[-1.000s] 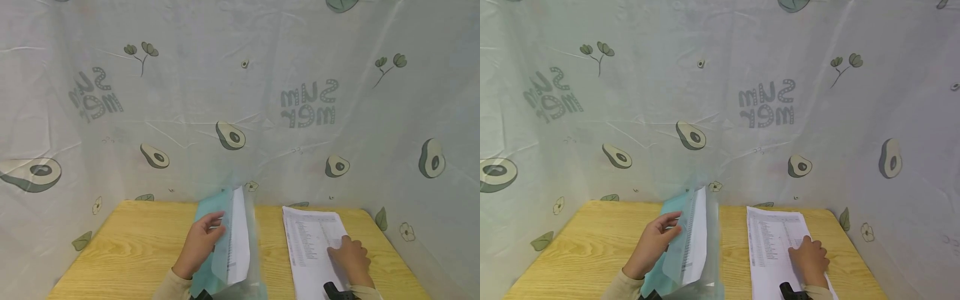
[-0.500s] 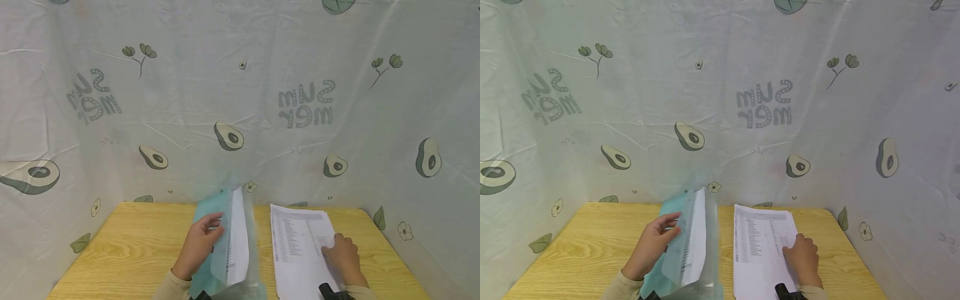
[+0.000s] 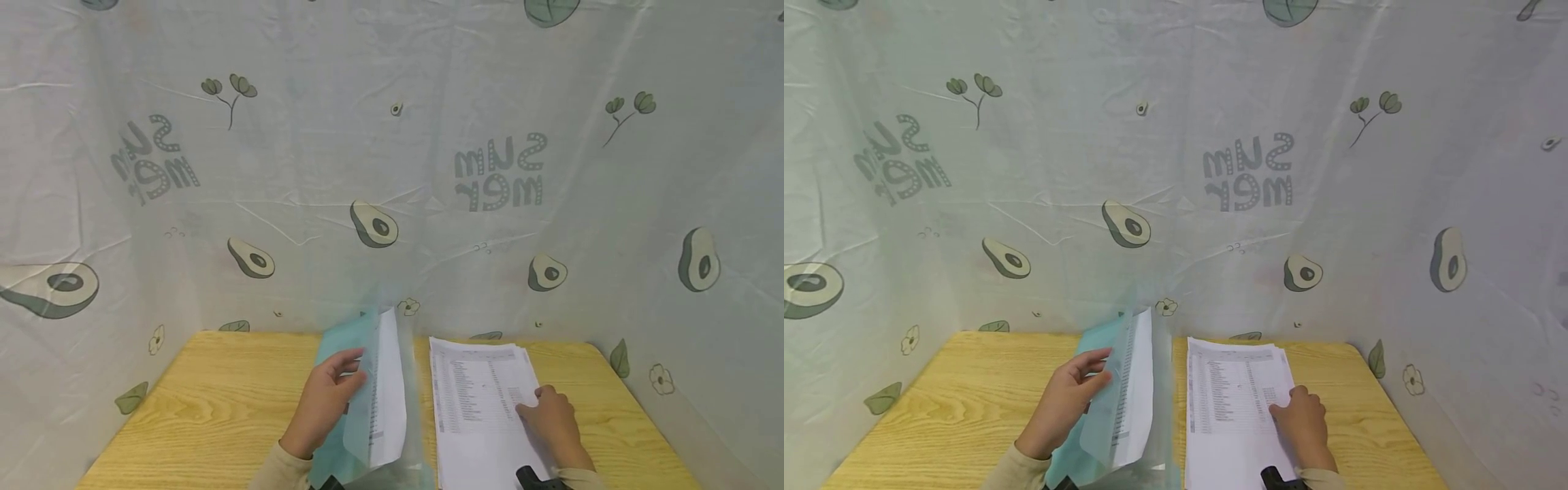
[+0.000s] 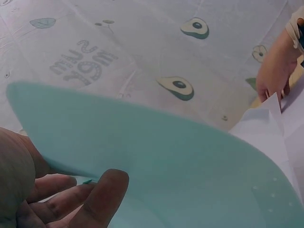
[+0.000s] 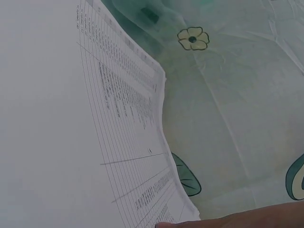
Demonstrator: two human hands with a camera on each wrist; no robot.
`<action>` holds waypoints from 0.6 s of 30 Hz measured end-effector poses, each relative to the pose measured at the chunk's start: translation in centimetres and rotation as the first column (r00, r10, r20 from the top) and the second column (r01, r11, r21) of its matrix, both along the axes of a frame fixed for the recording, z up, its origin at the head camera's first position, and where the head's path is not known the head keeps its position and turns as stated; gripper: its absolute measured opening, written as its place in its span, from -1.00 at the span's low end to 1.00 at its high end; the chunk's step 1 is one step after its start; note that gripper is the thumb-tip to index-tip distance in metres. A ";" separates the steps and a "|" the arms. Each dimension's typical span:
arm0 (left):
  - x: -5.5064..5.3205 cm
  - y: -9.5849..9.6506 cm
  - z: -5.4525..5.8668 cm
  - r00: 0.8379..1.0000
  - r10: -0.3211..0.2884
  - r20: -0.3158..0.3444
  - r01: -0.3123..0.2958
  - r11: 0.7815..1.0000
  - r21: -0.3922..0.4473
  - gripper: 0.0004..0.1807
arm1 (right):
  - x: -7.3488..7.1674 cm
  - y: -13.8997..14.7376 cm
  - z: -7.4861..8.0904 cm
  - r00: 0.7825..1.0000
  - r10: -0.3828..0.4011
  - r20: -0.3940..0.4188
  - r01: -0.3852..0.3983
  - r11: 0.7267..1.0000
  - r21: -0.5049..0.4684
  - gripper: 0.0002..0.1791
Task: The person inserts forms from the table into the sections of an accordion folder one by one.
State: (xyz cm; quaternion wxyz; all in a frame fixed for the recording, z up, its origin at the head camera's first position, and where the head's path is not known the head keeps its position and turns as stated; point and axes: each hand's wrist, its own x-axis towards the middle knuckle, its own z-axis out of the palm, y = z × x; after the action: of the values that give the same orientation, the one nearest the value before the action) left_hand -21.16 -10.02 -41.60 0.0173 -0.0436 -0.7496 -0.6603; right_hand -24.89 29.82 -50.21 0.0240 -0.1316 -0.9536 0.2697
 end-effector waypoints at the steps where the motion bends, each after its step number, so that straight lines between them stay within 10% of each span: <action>1: 0.0 0.0 0.0 1.000 0.004 0.001 -0.004 1.000 0.003 -0.54 | 0.0 0.0 0.0 1.000 0.004 -0.005 -0.004 1.000 -0.003 -0.33; 18: 0.0 0.3 -0.2 1.000 0.003 -0.003 -0.002 1.000 0.024 -0.54 | 0.4 0.6 0.6 0.999 0.005 -0.036 -0.011 0.987 -0.163 -0.62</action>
State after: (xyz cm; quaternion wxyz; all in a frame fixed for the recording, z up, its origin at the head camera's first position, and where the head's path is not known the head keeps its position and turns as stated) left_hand -21.15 -9.74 -41.82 0.0200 -0.0437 -0.7415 -0.6692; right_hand -24.50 30.41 -49.58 0.0290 -0.1244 -0.9283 0.3493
